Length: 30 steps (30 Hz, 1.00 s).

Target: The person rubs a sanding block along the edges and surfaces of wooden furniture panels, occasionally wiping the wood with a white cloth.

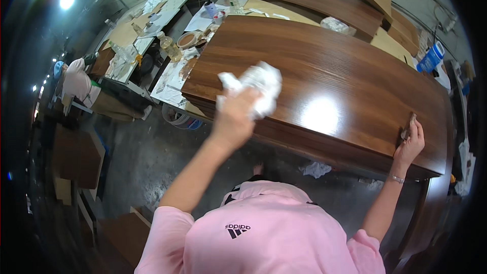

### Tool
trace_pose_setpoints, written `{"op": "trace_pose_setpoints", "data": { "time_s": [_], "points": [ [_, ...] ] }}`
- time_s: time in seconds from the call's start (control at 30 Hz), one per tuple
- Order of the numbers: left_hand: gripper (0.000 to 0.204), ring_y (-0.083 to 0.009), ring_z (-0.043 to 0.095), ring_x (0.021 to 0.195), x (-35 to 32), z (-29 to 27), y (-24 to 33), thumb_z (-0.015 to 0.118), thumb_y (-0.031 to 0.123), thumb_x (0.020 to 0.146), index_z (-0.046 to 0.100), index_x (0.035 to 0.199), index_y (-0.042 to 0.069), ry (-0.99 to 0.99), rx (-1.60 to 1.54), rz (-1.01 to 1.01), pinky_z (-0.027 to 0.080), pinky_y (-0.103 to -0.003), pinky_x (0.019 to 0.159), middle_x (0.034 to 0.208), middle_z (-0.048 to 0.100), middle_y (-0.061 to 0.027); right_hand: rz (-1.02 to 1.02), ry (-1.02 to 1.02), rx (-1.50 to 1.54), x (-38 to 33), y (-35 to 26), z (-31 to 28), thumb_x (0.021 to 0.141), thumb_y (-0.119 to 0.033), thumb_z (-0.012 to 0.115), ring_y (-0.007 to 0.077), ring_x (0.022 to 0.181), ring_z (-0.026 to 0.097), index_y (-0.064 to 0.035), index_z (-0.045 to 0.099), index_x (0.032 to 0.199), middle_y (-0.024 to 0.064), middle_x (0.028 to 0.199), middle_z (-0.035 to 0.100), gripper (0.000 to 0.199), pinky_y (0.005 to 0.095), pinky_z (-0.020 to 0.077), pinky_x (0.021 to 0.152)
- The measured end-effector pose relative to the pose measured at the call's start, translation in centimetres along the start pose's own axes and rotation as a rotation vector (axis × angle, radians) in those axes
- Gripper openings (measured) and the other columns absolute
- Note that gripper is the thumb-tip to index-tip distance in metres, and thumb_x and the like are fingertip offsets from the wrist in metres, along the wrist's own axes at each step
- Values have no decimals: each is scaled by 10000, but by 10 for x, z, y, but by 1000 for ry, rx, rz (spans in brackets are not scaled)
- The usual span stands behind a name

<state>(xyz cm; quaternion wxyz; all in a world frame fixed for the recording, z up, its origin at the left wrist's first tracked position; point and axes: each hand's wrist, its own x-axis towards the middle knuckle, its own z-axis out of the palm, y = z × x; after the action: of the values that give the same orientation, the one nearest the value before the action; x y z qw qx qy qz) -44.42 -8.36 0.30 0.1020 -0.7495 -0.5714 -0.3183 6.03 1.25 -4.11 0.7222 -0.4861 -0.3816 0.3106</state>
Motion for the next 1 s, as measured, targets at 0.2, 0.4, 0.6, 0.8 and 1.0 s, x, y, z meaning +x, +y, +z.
{"op": "trace_pose_setpoints", "data": {
  "time_s": [0.2, 0.4, 0.6, 0.8, 1.0],
  "points": [
    [387, -302, 592, 1258, -18, -33, -69, 659, 73, 791, 682, 1177, 79, -48, 202, -104, 177, -589, 1170, 1210, 693, -122, -6, -7, 17, -7, -8, 6, 963, -94, 648, 53, 786, 640, 18, 685, 1076, 17, 936, 696, 163, 197, 502, 662],
    [418, -268, 590, 1275, 0, -1, 18, 634, 86, 764, 686, 1179, 100, -111, 26, 116, 219, -620, 1151, 1261, 676, -107, -20, 3, -12, -3, -1, 5, 962, -94, 649, 57, 801, 649, 19, 686, 1079, 20, 951, 702, 166, 190, 500, 659],
    [383, -355, 580, 1254, -16, -68, -112, 665, 118, 802, 700, 1182, 82, -151, 462, -60, 219, -620, 1151, 1322, 641, -117, -36, 52, 0, -9, -4, 8, 958, -88, 649, 29, 748, 613, 6, 692, 1082, -3, 918, 689, 162, 172, 459, 611],
    [652, -387, 511, 1313, 29, 5, 14, 797, 251, 796, 560, 1356, 16, -267, -247, 134, 356, -506, 1125, 1408, 558, -200, -20, 40, -37, -6, -6, 1, 960, -80, 650, 28, 757, 605, 20, 687, 1073, 3, 914, 685, 156, 180, 463, 636],
    [560, -329, 486, 1370, 56, 64, 92, 729, 319, 848, 600, 1313, 36, -366, -332, 437, 362, -515, 1130, 1427, 563, -141, -36, 22, -11, -6, -4, 13, 958, -59, 648, 64, 805, 636, 39, 683, 1054, 32, 944, 697, 142, 203, 504, 691]
  ]
}}
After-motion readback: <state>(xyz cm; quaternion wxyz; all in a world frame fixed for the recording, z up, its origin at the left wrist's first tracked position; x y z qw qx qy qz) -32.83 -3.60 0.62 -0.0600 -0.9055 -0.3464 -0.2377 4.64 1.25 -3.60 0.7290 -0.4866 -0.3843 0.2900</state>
